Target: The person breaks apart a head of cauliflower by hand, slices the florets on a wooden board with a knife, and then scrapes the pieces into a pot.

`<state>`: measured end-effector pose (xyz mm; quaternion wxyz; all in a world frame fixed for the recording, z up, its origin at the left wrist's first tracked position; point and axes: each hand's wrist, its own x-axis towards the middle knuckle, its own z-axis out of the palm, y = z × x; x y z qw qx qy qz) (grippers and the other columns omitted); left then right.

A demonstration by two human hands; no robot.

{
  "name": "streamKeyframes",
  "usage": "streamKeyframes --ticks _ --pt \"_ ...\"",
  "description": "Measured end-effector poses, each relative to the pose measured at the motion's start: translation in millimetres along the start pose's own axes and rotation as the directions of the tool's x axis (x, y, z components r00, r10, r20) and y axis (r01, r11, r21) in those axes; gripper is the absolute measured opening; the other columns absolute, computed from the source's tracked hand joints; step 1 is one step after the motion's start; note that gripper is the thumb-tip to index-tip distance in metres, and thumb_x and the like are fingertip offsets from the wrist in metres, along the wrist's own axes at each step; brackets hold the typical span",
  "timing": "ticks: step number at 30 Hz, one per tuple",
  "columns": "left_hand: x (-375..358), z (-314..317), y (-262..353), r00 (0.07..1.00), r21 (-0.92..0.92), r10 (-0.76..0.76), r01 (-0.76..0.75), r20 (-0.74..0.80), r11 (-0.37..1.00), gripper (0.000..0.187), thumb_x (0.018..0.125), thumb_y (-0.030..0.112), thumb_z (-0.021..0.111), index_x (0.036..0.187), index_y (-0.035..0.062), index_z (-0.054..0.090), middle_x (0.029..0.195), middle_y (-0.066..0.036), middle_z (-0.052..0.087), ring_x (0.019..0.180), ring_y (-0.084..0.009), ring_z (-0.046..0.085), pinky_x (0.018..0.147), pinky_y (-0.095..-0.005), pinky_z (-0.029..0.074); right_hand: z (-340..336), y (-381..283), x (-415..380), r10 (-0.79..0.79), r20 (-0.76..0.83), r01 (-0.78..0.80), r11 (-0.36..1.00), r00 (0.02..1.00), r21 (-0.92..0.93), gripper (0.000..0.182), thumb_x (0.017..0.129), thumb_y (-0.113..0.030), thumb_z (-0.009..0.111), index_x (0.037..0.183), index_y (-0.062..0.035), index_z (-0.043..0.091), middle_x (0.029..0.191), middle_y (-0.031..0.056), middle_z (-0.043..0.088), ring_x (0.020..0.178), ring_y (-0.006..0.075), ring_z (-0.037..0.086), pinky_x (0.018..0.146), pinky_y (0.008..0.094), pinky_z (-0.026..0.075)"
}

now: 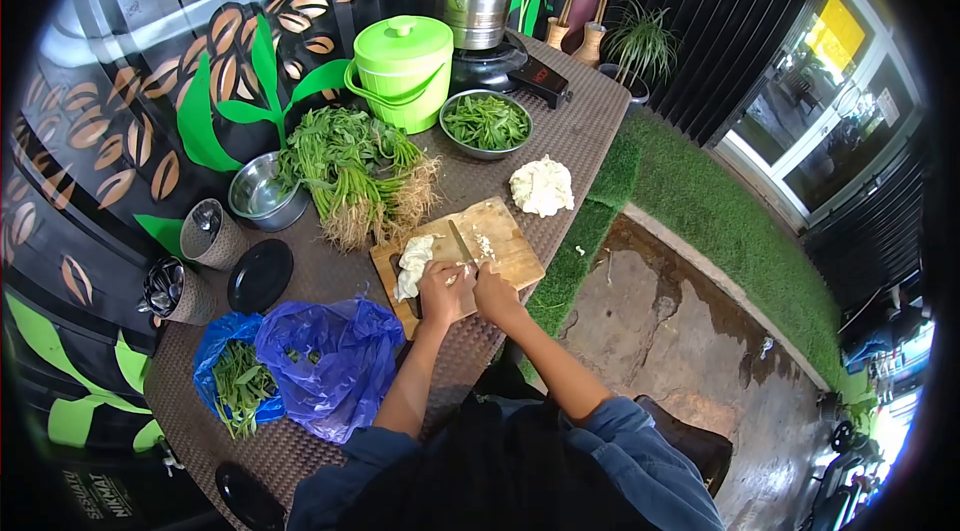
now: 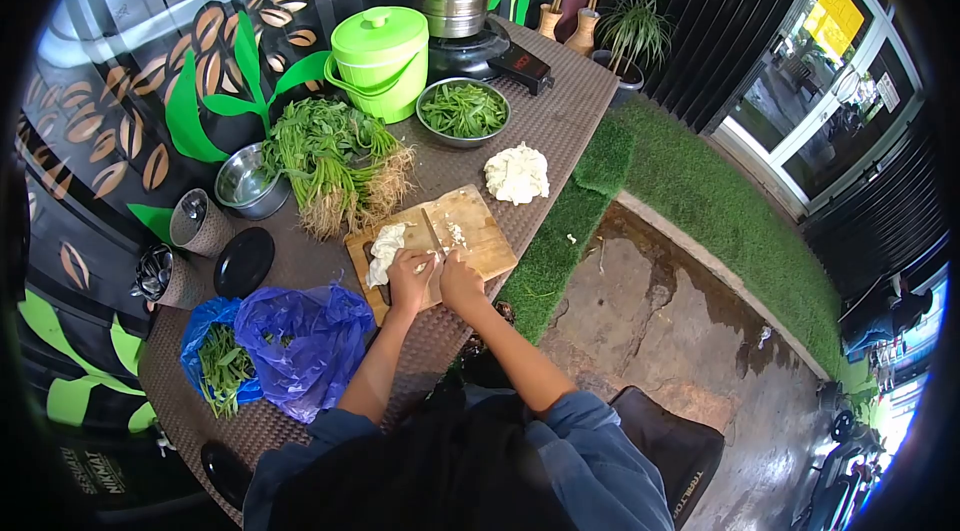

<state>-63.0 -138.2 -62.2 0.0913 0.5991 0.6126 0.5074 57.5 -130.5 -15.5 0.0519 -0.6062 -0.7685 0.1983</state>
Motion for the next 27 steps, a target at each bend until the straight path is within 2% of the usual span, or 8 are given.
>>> streamKeyframes --ticks 6,9,12,14,18,21,23,27 --pt "0.5 0.8 -0.1 1.000 -0.018 0.005 -0.005 -0.011 1.000 0.012 0.070 0.004 0.072 0.081 0.0040 0.073 0.081 -0.011 0.066 0.080 -0.0266 0.060 0.071 -0.0344 0.049 17.4 -9.9 -10.6 0.102 -0.010 -0.102 0.994 0.995 0.031 0.029 0.089 -0.014 0.046 0.110 0.0036 0.040 0.087 0.0262 0.064 0.084 0.0384 0.066 0.069 0.0450 0.054" --pt "-1.2 -2.0 3.9 0.999 -0.033 -0.044 0.045 0.022 0.998 0.010 0.072 0.006 0.070 0.081 0.0021 0.072 0.081 -0.012 0.065 0.083 -0.0270 0.059 0.074 -0.0350 0.049 12.3 -3.8 -0.1 0.068 0.005 -0.069 0.996 0.998 0.048 0.028 0.090 -0.015 0.045 0.111 0.0031 0.040 0.086 0.0259 0.064 0.082 0.0384 0.066 0.068 0.0453 0.054" --pt "-0.1 -2.3 5.6 1.000 -0.007 -0.023 0.023 0.015 1.000 0.010 0.072 0.006 0.070 0.080 0.0019 0.072 0.081 -0.012 0.065 0.083 -0.0269 0.059 0.074 -0.0349 0.049 8.8 0.1 5.9 -0.022 -0.108 0.022 1.000 0.994 0.001 0.027 0.090 -0.015 0.044 0.110 0.0020 0.039 0.081 0.0237 0.065 0.077 0.0384 0.067 0.066 0.0452 0.055" --pt "-1.4 -2.6 4.6 0.999 -0.009 -0.037 0.037 0.017 0.999 0.010 0.071 0.006 0.070 0.080 0.0018 0.072 0.081 -0.012 0.065 0.083 -0.0269 0.060 0.074 -0.0350 0.049 3.0 -4.3 -0.6 0.013 0.001 -0.013 1.000 1.000 -0.025 0.025 0.090 -0.016 0.044 0.108 0.0009 0.040 0.081 0.0236 0.065 0.078 0.0381 0.067 0.066 0.0448 0.055" --pt "-0.5 -4.0 5.5 0.999 -0.032 -0.043 0.044 0.027 0.999 0.010 0.071 0.006 0.069 0.080 0.0013 0.072 0.083 -0.013 0.066 0.084 -0.0273 0.060 0.075 -0.0355 0.049 17.0 -10.3 -9.3 0.114 0.006 -0.115 0.991 0.993 0.075 0.027 0.090 -0.017 0.046 0.109 0.0012 0.040 0.087 0.0251 0.065 0.081 0.0387 0.066 0.067 0.0440 0.055" --pt "-0.7 -2.9 4.3 1.000 -0.012 -0.010 0.010 0.016 1.000 0.011 0.071 0.006 0.070 0.080 0.0012 0.072 0.082 -0.013 0.066 0.083 -0.0274 0.060 0.075 -0.0356 0.049 19.0 -6.3 -2.2 0.104 0.004 -0.104 0.992 0.995 0.067 0.026 0.090 -0.017 0.047 0.107 0.0006 0.040 0.086 0.0250 0.065 0.081 0.0383 0.067 0.067 0.0441 0.055" --pt "-1.5 -1.6 1.1 0.999 -0.014 -0.022 0.022 0.024 1.000 0.011 0.070 0.006 0.070 0.080 0.0013 0.072 0.082 -0.013 0.066 0.083 -0.0274 0.060 0.075 -0.0356 0.049 14.7 0.1 3.7 -0.012 -0.069 0.010 1.000 0.998 -0.026 0.023 0.090 -0.017 0.045 0.106 0.0000 0.040 0.081 0.0232 0.065 0.077 0.0375 0.067 0.065 0.0446 0.055" --pt "-0.8 -3.7 3.3 0.998 -0.016 -0.046 0.046 0.040 0.999 0.011 0.070 0.006 0.070 0.080 0.0015 0.072 0.082 -0.013 0.066 0.083 -0.0272 0.060 0.075 -0.0352 0.049 9.8 -4.7 -6.5 -0.019 -0.018 0.018 0.997 1.000 -0.073 0.023 0.091 -0.018 0.045 0.105 -0.0002 0.041 0.080 0.0226 0.065 0.077 0.0366 0.067 0.065 0.0442 0.055"
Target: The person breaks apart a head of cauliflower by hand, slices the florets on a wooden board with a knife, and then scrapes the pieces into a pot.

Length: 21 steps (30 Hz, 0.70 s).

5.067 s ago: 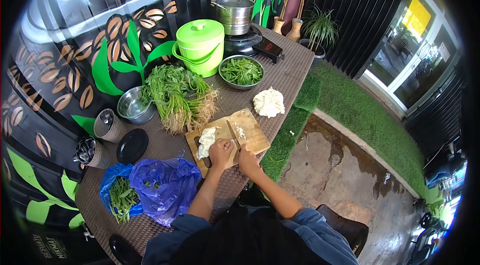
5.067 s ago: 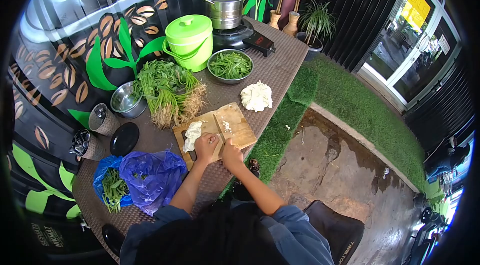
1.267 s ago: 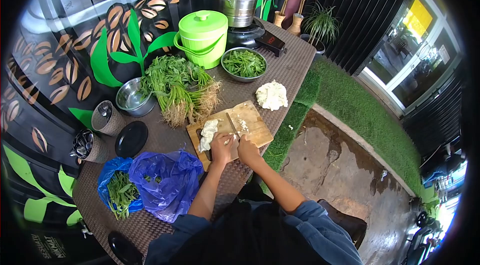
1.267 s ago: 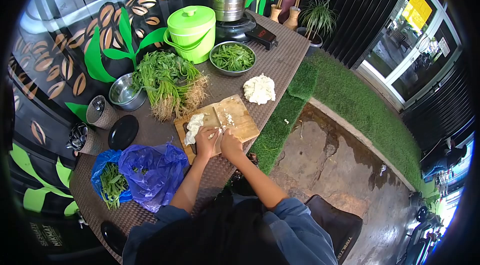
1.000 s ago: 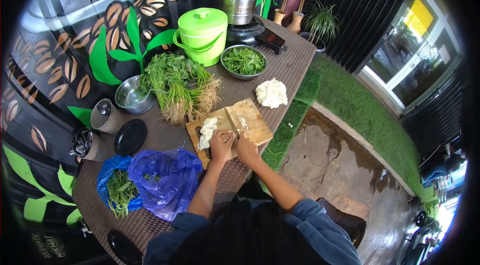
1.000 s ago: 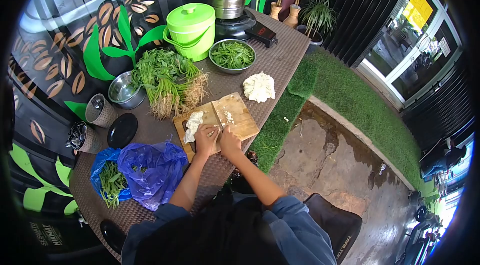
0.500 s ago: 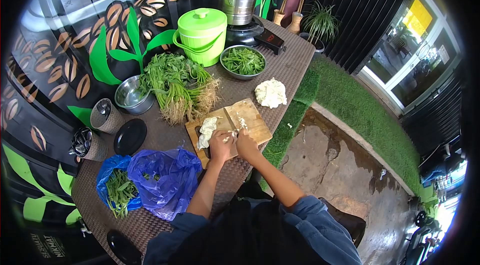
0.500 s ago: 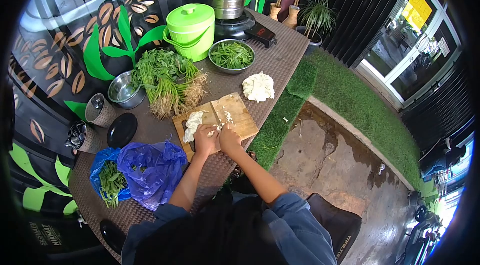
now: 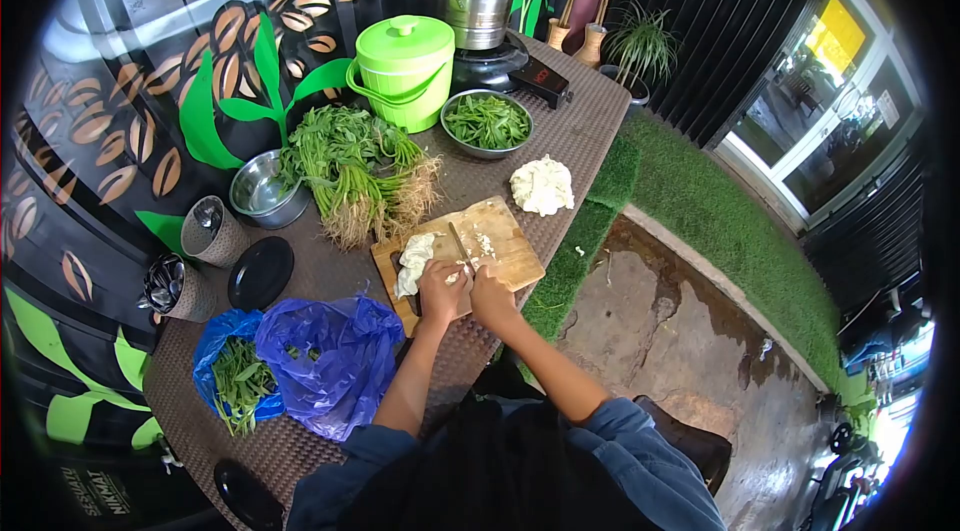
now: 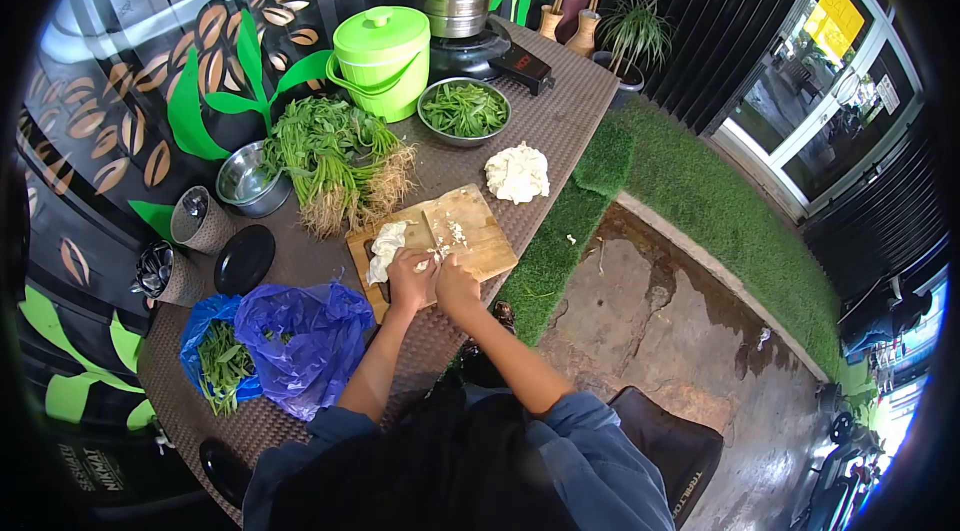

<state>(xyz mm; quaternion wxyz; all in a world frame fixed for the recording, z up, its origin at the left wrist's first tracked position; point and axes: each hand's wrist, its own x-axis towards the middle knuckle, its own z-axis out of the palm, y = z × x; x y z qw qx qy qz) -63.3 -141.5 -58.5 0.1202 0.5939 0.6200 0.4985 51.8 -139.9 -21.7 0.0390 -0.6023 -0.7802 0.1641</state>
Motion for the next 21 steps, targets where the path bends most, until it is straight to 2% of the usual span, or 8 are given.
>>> streamKeyframes --ticks 2,4,6,8,12,14,18,21 --pt "0.6 2.0 -1.0 0.999 0.004 0.024 -0.024 -0.025 1.000 0.011 0.069 0.005 0.071 0.079 0.0023 0.072 0.081 -0.012 0.066 0.081 -0.0271 0.061 0.073 -0.0349 0.049 8.9 -6.6 -6.9 0.100 -0.016 -0.098 0.990 0.995 0.102 0.024 0.091 -0.020 0.045 0.104 -0.0001 0.041 0.084 0.0239 0.065 0.079 0.0375 0.067 0.067 0.0437 0.055" --pt "1.4 1.4 -0.1 0.998 0.012 0.049 -0.048 -0.049 0.999 0.010 0.069 0.005 0.072 0.079 0.0032 0.072 0.080 -0.012 0.066 0.079 -0.0271 0.061 0.071 -0.0345 0.050 8.0 -8.1 -2.2 0.115 -0.006 -0.114 0.987 0.993 0.117 0.025 0.091 -0.021 0.046 0.105 0.0001 0.041 0.085 0.0241 0.065 0.080 0.0378 0.067 0.067 0.0434 0.055" --pt "-0.9 1.4 -0.2 0.999 -0.035 0.027 -0.028 -0.026 0.999 0.010 0.069 0.005 0.071 0.078 0.0008 0.071 0.082 -0.012 0.066 0.083 -0.0269 0.060 0.075 -0.0350 0.049 9.1 -4.7 4.4 0.131 0.008 -0.131 0.983 0.991 0.132 0.027 0.091 -0.022 0.046 0.105 0.0004 0.042 0.086 0.0243 0.065 0.080 0.0380 0.067 0.066 0.0430 0.055" --pt "-1.3 1.0 -0.4 1.000 -0.021 0.022 -0.022 -0.021 1.000 0.010 0.069 0.005 0.071 0.078 0.0008 0.071 0.082 -0.012 0.066 0.083 -0.0269 0.060 0.075 -0.0349 0.049 8.8 3.8 13.6 0.018 -0.053 -0.016 0.999 0.998 0.047 0.028 0.091 -0.021 0.045 0.107 0.0011 0.041 0.084 0.0236 0.065 0.079 0.0381 0.067 0.065 0.0433 0.055" --pt "-1.0 1.9 -1.5 1.000 -0.023 -0.009 0.008 -0.029 1.000 0.010 0.069 0.005 0.071 0.078 0.0007 0.071 0.082 -0.012 0.066 0.083 -0.0266 0.061 0.074 -0.0346 0.050 0.9 -1.5 3.3 0.037 0.016 -0.038 0.997 0.999 0.069 0.029 0.090 -0.021 0.046 0.108 0.0018 0.041 0.084 0.0236 0.065 0.079 0.0381 0.067 0.065 0.0437 0.055" --pt "0.7 3.0 -0.8 0.998 -0.023 0.011 -0.012 -0.056 1.000 0.010 0.068 0.004 0.071 0.078 0.0015 0.072 0.080 -0.012 0.067 0.081 -0.0266 0.061 0.073 -0.0340 0.050 8.3 -5.9 -6.0 0.073 -0.001 -0.072 0.992 0.997 0.101 0.027 0.087 -0.013 0.050 0.107 0.0028 0.039 0.088 0.0259 0.064 0.080 0.0410 0.066 0.068 0.0456 0.054" --pt "1.5 -0.9 4.0 0.996 0.000 0.058 -0.059 -0.061 0.998 0.009 0.068 0.004 0.072 0.077 0.0023 0.072 0.079 -0.012 0.067 0.079 -0.0264 0.062 0.072 -0.0332 0.050 7.1 -4.2 4.8 0.110 0.023 -0.112 0.985 0.994 0.129 0.029 0.089 -0.018 0.048 0.108 0.0020 0.040 0.086 0.0247 0.065 0.081 0.0378 0.067 0.066 0.0438 0.055" --pt "1.9 -1.2 3.3 0.999 -0.021 0.026 -0.027 -0.047 0.999 0.010 0.067 0.004 0.072 0.077 0.0030 0.072 0.079 -0.011 0.067 0.079 -0.0260 0.062 0.070 -0.0332 0.050 5.0 2.9 10.6 0.007 -0.033 -0.006 0.999 0.999 0.032 0.029 0.089 -0.016 0.048 0.109 0.0021 0.039 0.082 0.0232 0.065 0.078 0.0370 0.067 0.066 0.0441 0.055"
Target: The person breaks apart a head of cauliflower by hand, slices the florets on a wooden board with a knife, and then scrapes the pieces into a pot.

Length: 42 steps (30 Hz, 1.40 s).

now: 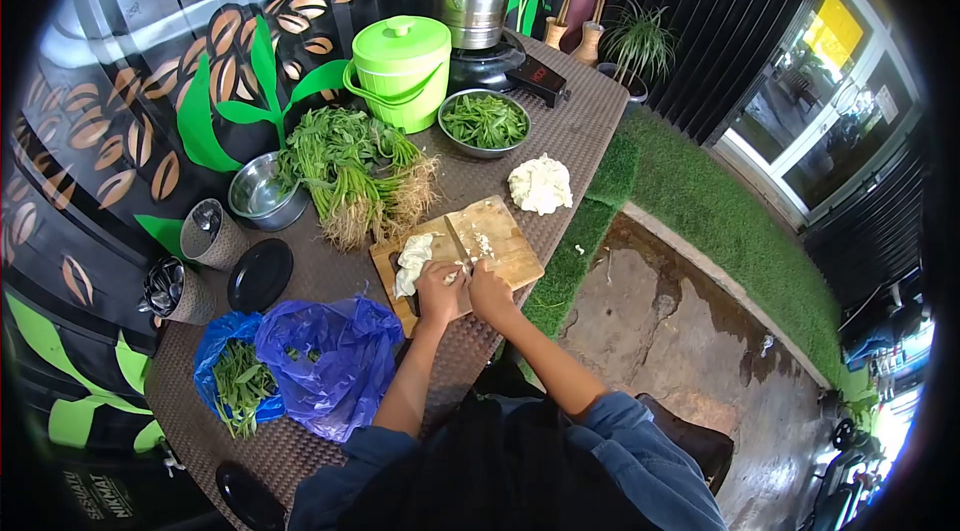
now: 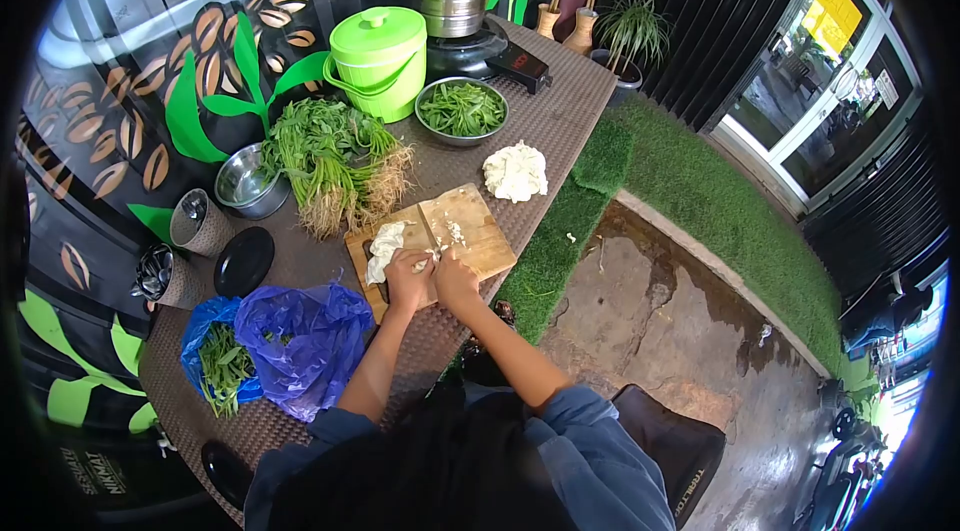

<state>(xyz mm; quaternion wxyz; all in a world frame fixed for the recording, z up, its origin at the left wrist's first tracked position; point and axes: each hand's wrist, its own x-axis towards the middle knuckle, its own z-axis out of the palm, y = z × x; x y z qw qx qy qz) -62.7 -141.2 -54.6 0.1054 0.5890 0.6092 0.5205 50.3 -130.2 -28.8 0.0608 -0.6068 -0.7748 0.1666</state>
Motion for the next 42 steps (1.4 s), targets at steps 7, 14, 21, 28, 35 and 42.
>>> streamKeyframes --ticks 7,14,21,28,35,42 --pt "0.1 1.0 -2.8 1.000 -0.002 -0.028 0.028 -0.006 1.000 0.009 0.067 0.006 0.072 0.075 0.0033 0.071 0.077 -0.011 0.067 0.077 -0.0257 0.062 0.069 -0.0337 0.049 12.9 -9.2 -15.9 0.072 -0.051 -0.071 0.997 0.996 0.011 0.027 0.089 -0.015 0.047 0.109 0.0021 0.041 0.078 0.0205 0.066 0.072 0.0356 0.068 0.061 0.0428 0.055" --pt "-5.3 -0.9 1.9 0.999 0.055 0.018 -0.020 0.028 0.998 0.013 0.070 0.008 0.071 0.082 0.0041 0.070 0.087 -0.012 0.067 0.085 -0.0284 0.061 0.075 -0.0362 0.049 4.3 19.5 -18.3 0.017 -0.076 -0.017 1.000 0.997 -0.003 0.027 0.090 -0.015 0.045 0.110 0.0023 0.040 0.079 0.0228 0.066 0.073 0.0373 0.067 0.062 0.0436 0.055" --pt "-2.0 11.0 -2.4 0.991 0.109 -0.017 0.002 0.136 0.994 0.016 0.074 0.012 0.071 0.088 0.0041 0.071 0.092 -0.013 0.067 0.092 -0.0301 0.060 0.079 -0.0368 0.050 0.4 26.5 -1.9 0.006 -0.062 -0.007 1.000 0.998 -0.017 0.028 0.090 -0.020 0.047 0.106 0.0026 0.040 0.080 0.0241 0.065 0.076 0.0392 0.066 0.066 0.0446 0.055" --pt "-0.5 10.0 -1.7 0.979 0.076 0.121 -0.135 0.165 0.988 0.016 0.076 0.009 0.069 0.089 0.0003 0.070 0.092 -0.014 0.067 0.090 -0.0304 0.060 0.079 -0.0371 0.049 -21.5 20.2 5.3 -0.013 0.060 0.007 0.996 0.998 0.092 0.031 0.083 -0.008 0.051 0.107 0.0066 0.039 0.082 0.0302 0.062 0.079 0.0445 0.064 0.068 0.0510 0.051" --pt "0.6 9.6 -0.6 0.984 0.022 0.112 -0.116 0.137 0.993 0.013 0.076 0.006 0.069 0.087 -0.0010 0.070 0.094 -0.015 0.067 0.089 -0.0304 0.060 0.078 -0.0375 0.049 -2.1 7.2 -21.9 0.094 0.010 -0.095 0.995 0.995 0.042 0.032 0.088 -0.014 0.048 0.113 0.0042 0.038 0.084 0.0244 0.065 0.079 0.0372 0.067 0.068 0.0428 0.055" --pt "-0.3 11.1 0.6 0.982 0.023 0.108 -0.113 0.152 0.993 0.014 0.077 0.006 0.068 0.089 0.0001 0.071 0.096 -0.014 0.067 0.091 -0.0296 0.058 0.079 -0.0372 0.048 -9.6 23.1 -1.2 0.007 0.017 -0.007 1.000 1.000 0.019 0.028 0.088 -0.014 0.048 0.109 0.0019 0.038 0.082 0.0231 0.065 0.078 0.0389 0.067 0.067 0.0444 0.055"
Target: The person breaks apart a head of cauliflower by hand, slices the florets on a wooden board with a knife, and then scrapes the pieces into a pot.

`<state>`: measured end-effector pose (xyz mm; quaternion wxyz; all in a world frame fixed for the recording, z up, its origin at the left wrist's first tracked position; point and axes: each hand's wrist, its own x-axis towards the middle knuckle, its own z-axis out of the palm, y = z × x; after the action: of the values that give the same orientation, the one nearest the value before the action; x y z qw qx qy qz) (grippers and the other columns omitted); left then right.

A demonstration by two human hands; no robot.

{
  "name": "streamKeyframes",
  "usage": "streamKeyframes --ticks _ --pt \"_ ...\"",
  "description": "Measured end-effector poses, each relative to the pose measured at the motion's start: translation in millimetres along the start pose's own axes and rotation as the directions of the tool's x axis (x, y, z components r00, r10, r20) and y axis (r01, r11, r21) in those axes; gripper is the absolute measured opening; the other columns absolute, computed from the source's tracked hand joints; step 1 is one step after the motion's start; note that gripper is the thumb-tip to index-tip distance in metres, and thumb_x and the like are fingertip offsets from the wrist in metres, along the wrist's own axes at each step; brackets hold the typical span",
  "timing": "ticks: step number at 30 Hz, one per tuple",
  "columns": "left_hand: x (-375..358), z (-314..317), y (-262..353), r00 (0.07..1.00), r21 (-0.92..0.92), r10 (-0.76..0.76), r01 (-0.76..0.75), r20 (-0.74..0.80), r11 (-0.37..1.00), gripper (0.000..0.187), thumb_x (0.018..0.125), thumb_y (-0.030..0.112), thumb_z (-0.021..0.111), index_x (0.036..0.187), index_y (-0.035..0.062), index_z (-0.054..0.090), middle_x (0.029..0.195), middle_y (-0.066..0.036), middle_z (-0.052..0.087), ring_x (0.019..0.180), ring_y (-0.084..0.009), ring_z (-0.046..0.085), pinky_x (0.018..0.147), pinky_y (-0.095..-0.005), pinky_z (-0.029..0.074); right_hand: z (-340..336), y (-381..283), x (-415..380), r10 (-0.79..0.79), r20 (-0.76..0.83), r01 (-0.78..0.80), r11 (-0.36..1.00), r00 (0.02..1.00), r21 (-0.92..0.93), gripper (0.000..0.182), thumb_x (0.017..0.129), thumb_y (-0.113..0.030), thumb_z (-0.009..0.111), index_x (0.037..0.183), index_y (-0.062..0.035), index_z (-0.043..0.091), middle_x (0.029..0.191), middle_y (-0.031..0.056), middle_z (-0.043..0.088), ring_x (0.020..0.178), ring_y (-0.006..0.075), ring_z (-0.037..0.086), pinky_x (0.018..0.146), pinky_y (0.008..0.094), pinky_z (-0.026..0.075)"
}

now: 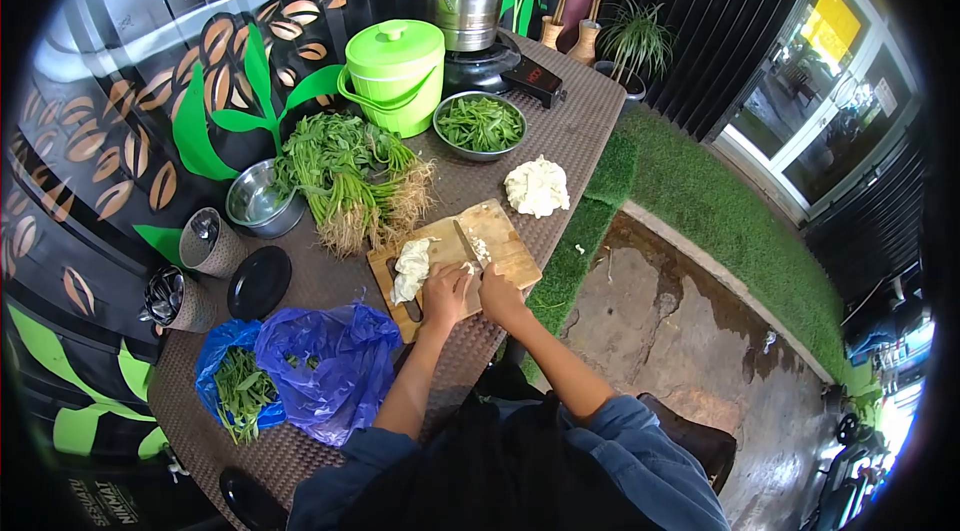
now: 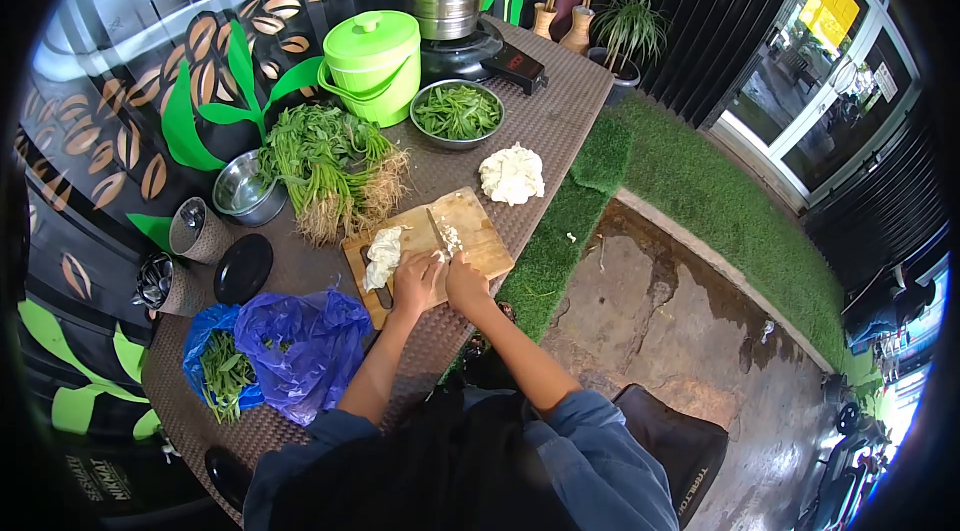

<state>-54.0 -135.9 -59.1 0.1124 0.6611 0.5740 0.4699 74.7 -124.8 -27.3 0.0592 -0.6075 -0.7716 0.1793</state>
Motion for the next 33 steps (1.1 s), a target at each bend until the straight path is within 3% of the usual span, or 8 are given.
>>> streamKeyframes --ticks 5,15,17,20,23,27,29,33 --pt "-0.4 -2.2 3.2 1.000 0.007 -0.026 0.026 0.001 1.000 0.014 0.077 0.006 0.068 0.090 0.0008 0.071 0.096 -0.014 0.067 0.091 -0.0296 0.058 0.080 -0.0367 0.048 7.6 -14.8 -14.4 0.102 0.021 -0.103 0.993 0.995 0.054 0.029 0.086 -0.014 0.052 0.106 0.0020 0.039 0.090 0.0253 0.064 0.086 0.0389 0.066 0.072 0.0454 0.054" --pt "-1.0 -0.3 -1.1 0.999 -0.005 -0.042 0.042 -0.006 0.999 0.015 0.077 0.009 0.069 0.089 0.0012 0.071 0.096 -0.015 0.068 0.092 -0.0301 0.059 0.081 -0.0363 0.048 -6.6 -13.1 -10.9 0.050 0.117 -0.057 0.997 0.992 0.055 0.033 0.084 -0.009 0.051 0.112 0.0029 0.037 0.089 0.0290 0.063 0.082 0.0427 0.065 0.068 0.0486 0.053" --pt "-1.1 1.9 -4.2 0.999 -0.025 -0.052 0.052 -0.003 0.998 0.015 0.077 0.009 0.068 0.090 0.0009 0.071 0.096 -0.015 0.068 0.093 -0.0305 0.059 0.082 -0.0367 0.048 11.3 -16.4 -12.4 0.126 -0.003 -0.125 0.983 0.992 0.134 0.030 0.084 -0.009 0.050 0.109 0.0029 0.039 0.089 0.0300 0.062 0.084 0.0450 0.063 0.071 0.0511 0.051" --pt "-0.9 0.6 -3.0 0.997 -0.030 -0.077 0.077 0.013 0.997 0.015 0.078 0.009 0.068 0.090 0.0003 0.070 0.098 -0.015 0.067 0.094 -0.0308 0.059 0.082 -0.0371 0.048 7.9 -9.8 5.1 0.068 0.031 -0.069 0.997 0.997 0.045 0.036 0.084 -0.012 0.054 0.112 0.0040 0.038 0.085 0.0253 0.064 0.081 0.0387 0.066 0.068 0.0443 0.055" --pt "-0.7 0.7 -4.9 0.998 -0.033 -0.066 0.067 0.020 0.997 0.016 0.077 0.008 0.067 0.091 0.0000 0.070 0.098 -0.015 0.067 0.094 -0.0304 0.059 0.083 -0.0368 0.048 -6.1 -7.9 9.6 0.044 0.054 -0.049 0.994 0.998 0.102 0.030 0.085 -0.009 0.051 0.109 0.0038 0.038 0.087 0.0295 0.062 0.080 0.0431 0.065 0.068 0.0493 0.053" --pt "-2.0 0.5 -5.6 0.997 -0.012 -0.064 0.064 0.035 0.998 0.017 0.078 0.007 0.066 0.092 0.0002 0.070 0.099 -0.015 0.067 0.094 -0.0301 0.059 0.083 -0.0363 0.048 3.4 -16.2 -7.5 0.054 0.054 -0.058 0.995 0.997 0.077 0.028 0.085 -0.009 0.050 0.107 0.0044 0.039 0.087 0.0293 0.063 0.080 0.0428 0.065 0.068 0.0490 0.053" --pt "-0.9 -0.6 -2.9 0.997 -0.025 -0.074 0.075 0.033 0.997 0.017 0.078 0.006 0.066 0.093 0.0002 0.070 0.099 -0.015 0.067 0.094 -0.0302 0.059 0.083 -0.0361 0.048 22.8 -15.8 -5.9 0.062 -0.055 -0.058 0.996 0.997 0.070 0.027 0.085 -0.008 0.048 0.108 0.0049 0.039 0.088 0.0295 0.063 0.080 0.0441 0.064 0.069 0.0496 0.052" --pt "-2.4 0.6 -4.2 0.998 -0.020 -0.057 0.058 0.030 0.998 0.016 0.078 0.005 0.065 0.092 0.0002 0.070 0.100 -0.015 0.067 0.094 -0.0300 0.059 0.083 -0.0352 0.048 1.4 -12.6 6.7 0.058 -0.004 -0.058 0.994 0.998 0.092 0.028 0.085 -0.008 0.047 0.109 0.0055 0.040 0.088 0.0291 0.063 0.080 0.0435 0.065 0.068 0.0491 0.053"
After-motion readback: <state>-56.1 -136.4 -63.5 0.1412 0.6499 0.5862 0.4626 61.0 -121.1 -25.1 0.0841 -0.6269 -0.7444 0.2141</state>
